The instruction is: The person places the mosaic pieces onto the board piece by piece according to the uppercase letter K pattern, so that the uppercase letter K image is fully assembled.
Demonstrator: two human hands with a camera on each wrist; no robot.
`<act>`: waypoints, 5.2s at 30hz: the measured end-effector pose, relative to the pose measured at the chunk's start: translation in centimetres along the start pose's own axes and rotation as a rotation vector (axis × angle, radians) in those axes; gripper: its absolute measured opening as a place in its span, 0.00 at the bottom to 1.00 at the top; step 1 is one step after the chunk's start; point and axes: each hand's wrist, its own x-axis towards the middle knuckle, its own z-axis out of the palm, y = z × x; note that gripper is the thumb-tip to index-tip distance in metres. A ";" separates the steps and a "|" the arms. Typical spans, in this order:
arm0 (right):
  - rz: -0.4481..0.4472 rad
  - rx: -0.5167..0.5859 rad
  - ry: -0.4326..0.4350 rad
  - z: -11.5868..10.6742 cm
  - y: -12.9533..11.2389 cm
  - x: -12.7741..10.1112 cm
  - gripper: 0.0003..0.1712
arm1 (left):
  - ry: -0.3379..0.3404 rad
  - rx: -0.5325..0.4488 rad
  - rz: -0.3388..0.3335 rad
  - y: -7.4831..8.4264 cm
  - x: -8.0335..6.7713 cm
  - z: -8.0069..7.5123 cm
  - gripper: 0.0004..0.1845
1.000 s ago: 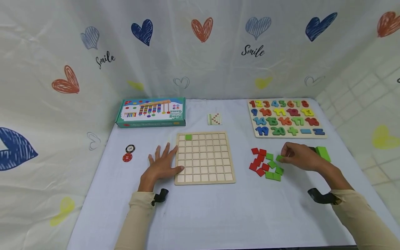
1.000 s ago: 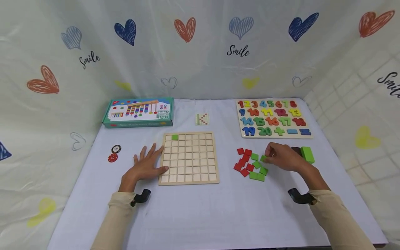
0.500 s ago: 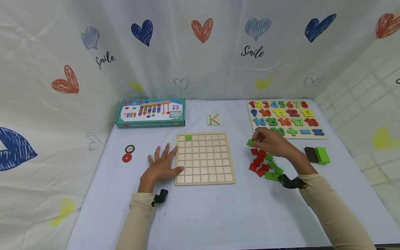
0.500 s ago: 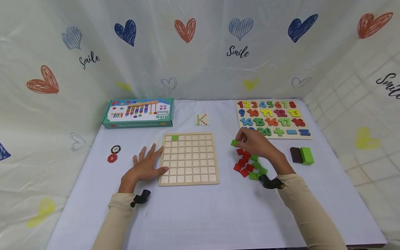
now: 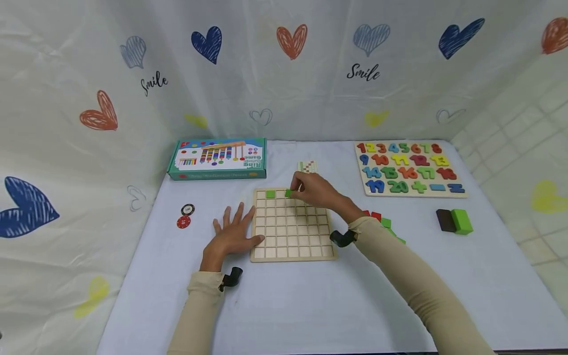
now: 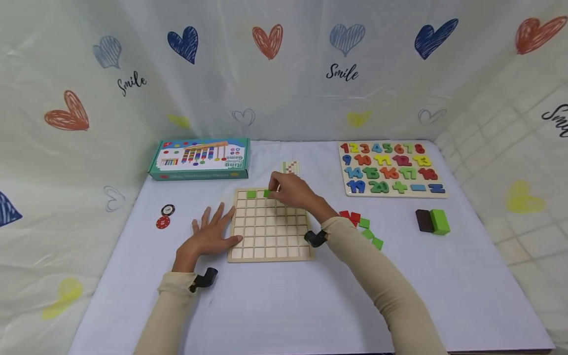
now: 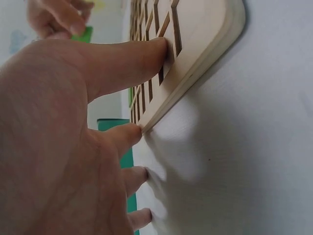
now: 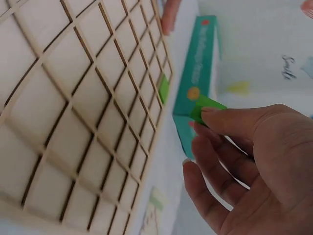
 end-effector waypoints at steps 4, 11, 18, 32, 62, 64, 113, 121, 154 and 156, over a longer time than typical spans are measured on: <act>-0.011 -0.015 -0.044 1.9 -0.5 1.7 0.06 | -0.016 0.012 -0.008 0.0 0.2 0.1 0.51; -0.004 -0.002 -0.062 4.2 -0.1 3.2 0.06 | -0.027 0.024 -0.014 0.0 0.1 0.4 0.51; 0.019 0.006 -0.067 5.4 0.4 3.9 0.07 | -0.013 0.030 -0.002 0.0 0.1 0.3 0.50; 0.015 -0.009 -0.036 6.8 0.2 4.1 0.07 | -0.019 0.015 -0.007 -0.1 0.0 0.1 0.50; 0.092 -0.075 -0.012 -4.2 1.7 -5.3 0.10 | -0.005 0.022 -0.001 0.2 0.0 -0.2 0.50; 0.130 -0.092 -0.021 -5.7 2.6 -6.7 0.08 | -0.005 0.017 -0.001 0.1 0.0 -0.2 0.50; 0.415 -0.032 -0.113 -8.8 13.1 -17.0 0.15 | -0.003 -0.022 0.024 -0.3 0.1 0.1 0.51; 0.323 -0.036 -0.049 -9.3 10.7 -14.6 0.13 | -0.002 -0.022 0.021 -0.8 0.4 0.4 0.51; 0.033 0.101 -0.032 7.2 -1.0 2.6 0.06 | -0.002 0.025 0.035 -0.3 0.0 -0.1 0.47; 0.045 0.093 -0.035 7.4 -0.9 2.6 0.06 | 0.000 0.019 0.033 -0.4 0.0 0.0 0.48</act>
